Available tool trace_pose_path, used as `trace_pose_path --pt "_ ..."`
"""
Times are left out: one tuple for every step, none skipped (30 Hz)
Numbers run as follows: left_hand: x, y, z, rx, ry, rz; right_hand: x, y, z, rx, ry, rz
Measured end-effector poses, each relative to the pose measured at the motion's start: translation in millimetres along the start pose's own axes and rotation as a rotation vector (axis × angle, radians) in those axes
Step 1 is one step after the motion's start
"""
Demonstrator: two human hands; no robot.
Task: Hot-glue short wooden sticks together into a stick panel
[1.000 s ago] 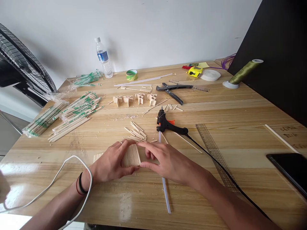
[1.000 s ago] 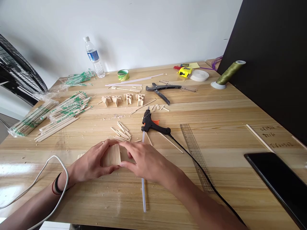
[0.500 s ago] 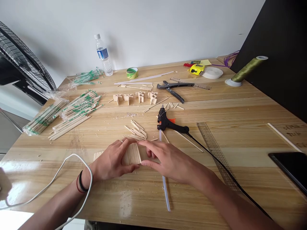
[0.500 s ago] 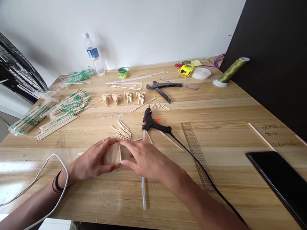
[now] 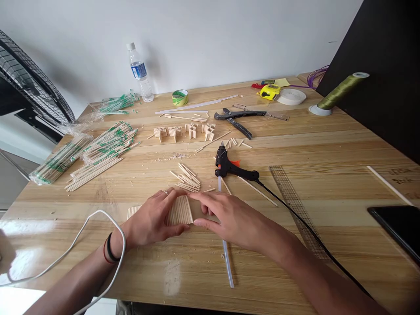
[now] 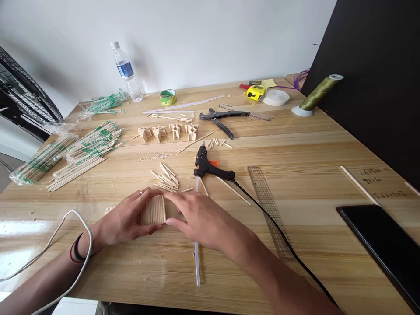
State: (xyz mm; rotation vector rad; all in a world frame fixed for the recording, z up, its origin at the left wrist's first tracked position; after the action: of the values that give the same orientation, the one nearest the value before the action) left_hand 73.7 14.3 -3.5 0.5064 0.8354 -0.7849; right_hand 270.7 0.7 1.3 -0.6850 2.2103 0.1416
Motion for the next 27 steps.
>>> trace_pose_path --pt "0.2 0.1 0.0 0.000 0.000 -0.001 -0.2 0.4 -0.3 0.000 -0.004 -0.001" --pt "0.3 0.2 -0.1 0.000 0.001 -0.001 -0.4 0.8 -0.5 0.000 -0.007 -0.001" --pt "0.5 0.1 -0.2 0.000 0.000 -0.001 -0.5 1.1 -0.5 0.000 -0.010 0.000" --pt "0.6 0.0 -0.4 -0.001 -0.002 0.001 -0.4 1.4 -0.5 0.002 -0.012 -0.002" --pt "0.6 -0.2 -0.6 -0.001 -0.004 0.003 -0.2 1.5 -0.4 0.006 -0.016 -0.003" --pt "0.6 -0.5 -0.8 -0.002 -0.007 0.005 -0.1 1.5 -0.3 0.011 -0.019 -0.005" --pt "0.6 -0.8 -1.0 -0.001 -0.008 0.007 0.0 1.5 -0.2 0.015 -0.022 -0.007" --pt "0.5 -1.1 -1.0 0.000 -0.009 0.009 0.0 1.4 -0.3 0.017 -0.024 -0.007" --pt "0.4 -1.3 -1.1 0.003 -0.008 0.010 -0.1 1.3 -0.4 0.020 -0.027 -0.008" --pt "0.4 -1.5 -1.1 0.005 -0.005 0.012 -0.2 1.2 -0.4 0.024 -0.030 -0.008" --pt "0.4 -1.7 -1.0 0.008 -0.003 0.012 -0.3 1.2 -0.4 0.027 -0.032 -0.007" --pt "0.3 -1.7 -0.9 0.011 0.000 0.012 -0.5 1.2 -0.4 0.027 -0.033 -0.006" --pt "0.3 -1.7 -0.7 0.012 0.002 0.011 -0.7 1.2 -0.5 0.025 -0.033 -0.003" --pt "0.3 -1.6 -0.6 0.010 0.002 0.009 -0.8 1.3 -0.5 0.023 -0.031 -0.001" --pt "0.2 -1.4 -0.5 0.008 0.000 0.008 -0.9 1.3 -0.6 0.022 -0.030 0.001" --pt "0.1 -1.3 -0.4 0.003 -0.003 0.006 -1.0 1.3 -0.7 0.022 -0.029 0.003" --pt "0.0 -1.2 -0.3 -0.001 -0.005 0.006 -1.1 1.3 -0.7 0.022 -0.029 0.004" --pt "-0.2 -1.1 -0.3 -0.006 -0.007 0.006 -1.1 1.3 -0.6 0.024 -0.029 0.006" --pt "-0.2 -1.0 -0.2 -0.009 -0.009 0.004 -1.2 1.3 -0.6 0.025 -0.026 0.008" --pt "-0.2 -1.0 -0.2 -0.012 -0.010 0.001 -1.2 1.3 -0.5 0.025 -0.023 0.011" --pt "0.0 -1.0 -0.3 -0.014 -0.011 -0.002 -1.2 1.2 -0.4 0.022 -0.019 0.014" --pt "0.1 -1.0 -0.3 -0.013 -0.012 -0.003 -1.1 1.2 -0.1 0.020 -0.016 0.017" --pt "0.2 -1.1 -0.2 -0.011 -0.012 -0.003 -1.0 1.3 0.2 0.019 -0.015 0.019" --pt "0.2 -1.1 -0.2 -0.007 -0.011 -0.002 -0.7 1.4 0.7 0.019 -0.016 0.020" --pt "0.2 -1.1 -0.1 -0.002 -0.008 0.002 -0.5 1.5 1.0 0.018 -0.019 0.021" --pt "0.1 -1.0 0.0 0.003 -0.006 0.006 -0.3 1.7 1.2 0.016 -0.021 0.022" --pt "0.1 -1.0 0.0 0.007 -0.005 0.009 -0.2 1.8 1.3 0.015 -0.022 0.024"
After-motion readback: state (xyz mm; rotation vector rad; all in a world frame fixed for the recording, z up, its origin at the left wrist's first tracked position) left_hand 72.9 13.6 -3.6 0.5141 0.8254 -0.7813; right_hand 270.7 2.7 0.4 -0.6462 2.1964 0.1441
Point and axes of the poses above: each hand's wrist, its own y-axis towards the middle knuckle, its own x-axis out of the palm, z = x × y, the point moved 4 cm from there along y, towards the middle knuckle, and after that the axes turned 6 degrees about x, right-handed, at the moved point
